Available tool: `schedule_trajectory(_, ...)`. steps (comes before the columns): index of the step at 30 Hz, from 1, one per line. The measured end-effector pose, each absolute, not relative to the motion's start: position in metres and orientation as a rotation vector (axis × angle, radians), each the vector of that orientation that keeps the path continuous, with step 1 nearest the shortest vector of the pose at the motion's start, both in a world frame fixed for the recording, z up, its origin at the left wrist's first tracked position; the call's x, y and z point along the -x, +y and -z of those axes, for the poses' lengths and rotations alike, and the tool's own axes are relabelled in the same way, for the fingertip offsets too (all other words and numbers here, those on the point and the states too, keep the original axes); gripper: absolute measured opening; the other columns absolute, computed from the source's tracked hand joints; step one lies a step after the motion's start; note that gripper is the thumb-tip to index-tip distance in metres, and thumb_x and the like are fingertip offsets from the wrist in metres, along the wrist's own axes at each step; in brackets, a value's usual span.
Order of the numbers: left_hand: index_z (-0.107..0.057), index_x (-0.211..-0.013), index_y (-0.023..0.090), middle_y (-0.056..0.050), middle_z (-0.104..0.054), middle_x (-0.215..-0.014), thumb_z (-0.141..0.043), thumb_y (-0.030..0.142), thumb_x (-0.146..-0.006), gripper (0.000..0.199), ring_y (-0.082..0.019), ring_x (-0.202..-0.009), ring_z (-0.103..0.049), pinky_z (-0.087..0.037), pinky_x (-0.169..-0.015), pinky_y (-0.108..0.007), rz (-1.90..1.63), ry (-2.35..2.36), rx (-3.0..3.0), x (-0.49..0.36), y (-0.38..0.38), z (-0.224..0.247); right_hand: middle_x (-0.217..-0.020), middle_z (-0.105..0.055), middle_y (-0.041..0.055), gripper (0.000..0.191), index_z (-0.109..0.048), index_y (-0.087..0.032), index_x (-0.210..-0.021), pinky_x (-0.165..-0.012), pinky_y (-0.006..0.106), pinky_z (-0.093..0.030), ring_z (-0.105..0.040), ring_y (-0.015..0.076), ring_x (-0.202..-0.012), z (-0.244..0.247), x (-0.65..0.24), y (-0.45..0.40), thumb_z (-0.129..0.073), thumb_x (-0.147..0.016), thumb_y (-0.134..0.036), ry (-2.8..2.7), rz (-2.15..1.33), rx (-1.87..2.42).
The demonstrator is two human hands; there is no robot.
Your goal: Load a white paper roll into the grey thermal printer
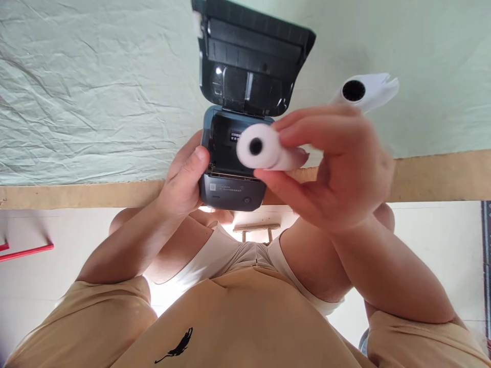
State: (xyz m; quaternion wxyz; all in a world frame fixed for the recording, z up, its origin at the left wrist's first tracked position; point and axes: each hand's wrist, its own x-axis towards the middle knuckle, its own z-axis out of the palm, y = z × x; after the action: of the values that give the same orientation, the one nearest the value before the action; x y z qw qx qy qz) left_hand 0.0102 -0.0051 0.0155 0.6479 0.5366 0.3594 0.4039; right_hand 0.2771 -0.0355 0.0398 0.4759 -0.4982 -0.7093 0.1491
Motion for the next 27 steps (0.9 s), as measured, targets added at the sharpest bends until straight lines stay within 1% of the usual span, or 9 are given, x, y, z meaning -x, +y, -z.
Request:
schedule_trajectory(2,-0.082,-0.133,0.029,-0.008,-0.087,-0.121,-0.071,0.102,-0.110,0.077,-0.031,-0.113,-0.085,-0.074,-0.093,-0.043,-0.912,0.852,-1.251,-0.010,-0.005,-0.016,-0.119,-0.095,-0.0053,0.016,-0.083,-0.041,-0.128,-0.090,0.047,-0.083,-0.094,0.0257,-0.102,-0.044,-0.264,-0.033,-0.089,-0.117,-0.051,-1.736,-0.076,0.999)
schedule_trajectory(5,-0.082,-0.134,0.029,-0.010,-0.089,-0.126,-0.073,0.107,-0.107,0.083,-0.034,-0.120,-0.085,-0.075,-0.100,-0.046,-0.894,0.856,-1.288,-0.008,-0.003,-0.017,-0.117,-0.098,-0.0061,0.007,-0.084,-0.035,-0.124,-0.078,0.038,-0.077,-0.094,0.0205,-0.093,-0.043,-0.251,-0.024,-0.086,-0.119,-0.039,-1.770,0.178,0.906)
schedule_trajectory(8,-0.081,-0.139,0.028,-0.010,-0.090,-0.134,-0.075,0.105,-0.107,0.084,-0.034,-0.127,-0.086,-0.074,-0.105,-0.046,-0.860,0.824,-1.303,-0.005,-0.001,-0.017,-0.114,-0.098,-0.0064,0.013,-0.082,-0.036,-0.128,-0.078,0.040,-0.073,-0.095,0.0213,-0.091,-0.041,-0.245,-0.020,-0.087,-0.116,-0.038,-1.685,0.150,0.978)
schedule_trajectory(11,-0.081,-0.145,0.026,-0.011,-0.090,-0.141,-0.078,0.100,-0.110,0.081,-0.034,-0.133,-0.086,-0.075,-0.112,-0.046,-0.852,0.791,-1.297,-0.004,0.000,-0.016,-0.110,-0.098,-0.0074,0.007,-0.082,-0.036,-0.117,-0.078,0.042,-0.074,-0.096,0.0225,-0.091,-0.042,-0.240,-0.022,-0.086,-0.114,-0.040,-1.659,0.203,1.051)
schedule_trajectory(13,-0.082,-0.144,0.025,-0.011,-0.090,-0.139,-0.078,0.097,-0.112,0.078,-0.033,-0.130,-0.087,-0.075,-0.112,-0.046,-0.866,0.781,-1.296,-0.004,0.000,-0.017,-0.111,-0.098,-0.0089,0.009,-0.080,-0.035,-0.110,-0.081,0.042,-0.073,-0.097,0.0218,-0.094,-0.044,-0.237,-0.024,-0.086,-0.117,-0.037,-1.717,0.245,1.115)
schedule_trajectory(15,-0.082,-0.143,0.026,-0.010,-0.091,-0.136,-0.078,0.097,-0.112,0.078,-0.033,-0.127,-0.086,-0.076,-0.110,-0.046,-0.853,0.794,-1.302,-0.004,-0.001,-0.019,-0.115,-0.099,-0.0113,0.014,-0.076,-0.034,-0.110,-0.084,0.044,-0.069,-0.098,0.0215,-0.098,-0.045,-0.236,-0.024,-0.086,-0.118,-0.026,-1.779,0.243,1.163)
schedule_trajectory(18,-0.083,-0.142,0.027,-0.010,-0.090,-0.138,-0.079,0.099,-0.110,0.079,-0.034,-0.129,-0.085,-0.075,-0.111,-0.046,-0.826,0.814,-1.299,-0.004,-0.001,-0.022,-0.116,-0.099,-0.0123,0.021,-0.075,-0.032,-0.107,-0.082,0.046,-0.067,-0.099,0.0237,-0.100,-0.045,-0.240,-0.021,-0.085,-0.114,-0.016,-1.840,0.200,1.124)
schedule_trajectory(23,-0.083,-0.138,0.029,-0.008,-0.088,-0.131,-0.078,0.103,-0.107,0.081,-0.034,-0.125,-0.084,-0.074,-0.111,-0.049,-0.848,0.833,-1.305,-0.005,0.000,-0.023,-0.106,-0.095,-0.0111,0.021,-0.075,-0.033,-0.107,-0.084,0.048,-0.070,-0.097,0.0243,-0.100,-0.042,-0.243,-0.022,-0.082,-0.117,-0.016,-1.862,0.208,1.101)
schedule_trajectory(27,-0.082,-0.135,0.029,-0.008,-0.086,-0.121,-0.076,0.110,-0.102,0.088,-0.033,-0.119,-0.083,-0.074,-0.104,-0.048,-0.854,0.844,-1.326,-0.005,0.000,-0.019,-0.099,-0.094,-0.0125,0.022,-0.073,-0.032,-0.103,-0.083,0.045,-0.063,-0.092,0.0206,-0.096,-0.040,-0.242,-0.029,-0.084,-0.116,-0.019,-1.870,0.118,0.960)
